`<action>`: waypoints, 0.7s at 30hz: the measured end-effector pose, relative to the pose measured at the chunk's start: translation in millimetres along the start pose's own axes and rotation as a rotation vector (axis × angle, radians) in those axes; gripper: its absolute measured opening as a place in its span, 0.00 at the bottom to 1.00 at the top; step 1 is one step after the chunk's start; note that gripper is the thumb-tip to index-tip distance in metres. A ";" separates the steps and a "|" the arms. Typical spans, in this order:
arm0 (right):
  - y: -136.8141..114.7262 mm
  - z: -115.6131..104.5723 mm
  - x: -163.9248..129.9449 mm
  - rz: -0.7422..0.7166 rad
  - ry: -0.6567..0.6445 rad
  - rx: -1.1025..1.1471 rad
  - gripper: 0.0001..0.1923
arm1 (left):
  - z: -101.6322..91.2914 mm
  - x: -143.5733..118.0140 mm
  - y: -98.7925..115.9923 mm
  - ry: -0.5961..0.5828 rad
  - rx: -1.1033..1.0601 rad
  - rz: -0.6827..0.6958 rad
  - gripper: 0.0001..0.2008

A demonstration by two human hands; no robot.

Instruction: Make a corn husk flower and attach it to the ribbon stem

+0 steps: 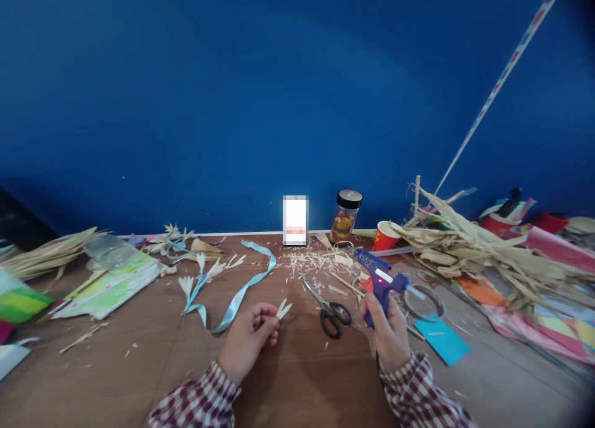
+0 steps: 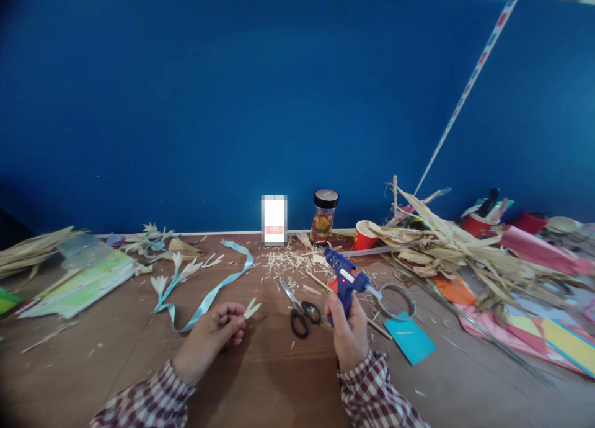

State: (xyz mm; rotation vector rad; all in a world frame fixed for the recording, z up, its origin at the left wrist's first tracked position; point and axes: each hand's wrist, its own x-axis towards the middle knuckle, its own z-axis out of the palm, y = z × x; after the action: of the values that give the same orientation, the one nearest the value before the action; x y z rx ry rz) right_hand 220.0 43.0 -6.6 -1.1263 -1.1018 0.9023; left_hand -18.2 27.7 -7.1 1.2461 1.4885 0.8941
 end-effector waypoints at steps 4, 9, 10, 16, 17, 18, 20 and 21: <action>-3.6 -1.6 1.4 -0.042 0.000 -0.061 0.09 | -1.5 -2.2 0.8 0.011 -0.486 -0.148 0.19; -12.4 -6.5 2.7 -0.148 0.012 -0.199 0.11 | -1.5 -6.7 3.6 -0.020 -0.649 -0.247 0.12; -14.7 -8.2 2.6 -0.167 -0.007 -0.222 0.13 | -0.7 -8.6 4.0 -0.027 -0.660 -0.262 0.11; -26.0 -34.5 -0.5 -0.232 -0.094 -0.493 0.18 | 8.7 -23.3 3.3 -0.051 -0.711 -0.319 0.12; -27.3 -42.7 -0.9 -0.243 -0.073 -0.567 0.21 | 10.0 -25.3 2.6 -0.058 -0.714 -0.330 0.13; -28.6 -52.1 -1.2 -0.257 -0.046 -0.632 0.23 | 10.9 -26.7 1.8 -0.062 -0.710 -0.342 0.13; -31.2 -73.8 -1.4 -0.295 0.038 -0.735 0.22 | 11.1 -27.9 -0.3 -0.038 -0.688 -0.363 0.16; -32.2 -85.8 -1.3 -0.312 0.093 -0.777 0.20 | 10.5 -27.5 -1.6 -0.024 -0.674 -0.383 0.17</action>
State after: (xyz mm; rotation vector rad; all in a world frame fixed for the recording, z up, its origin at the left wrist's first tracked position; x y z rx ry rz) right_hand 303.5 15.4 19.0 -1.5363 -1.5534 0.1521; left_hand -8.2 0.0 -5.5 0.4593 1.1958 0.9937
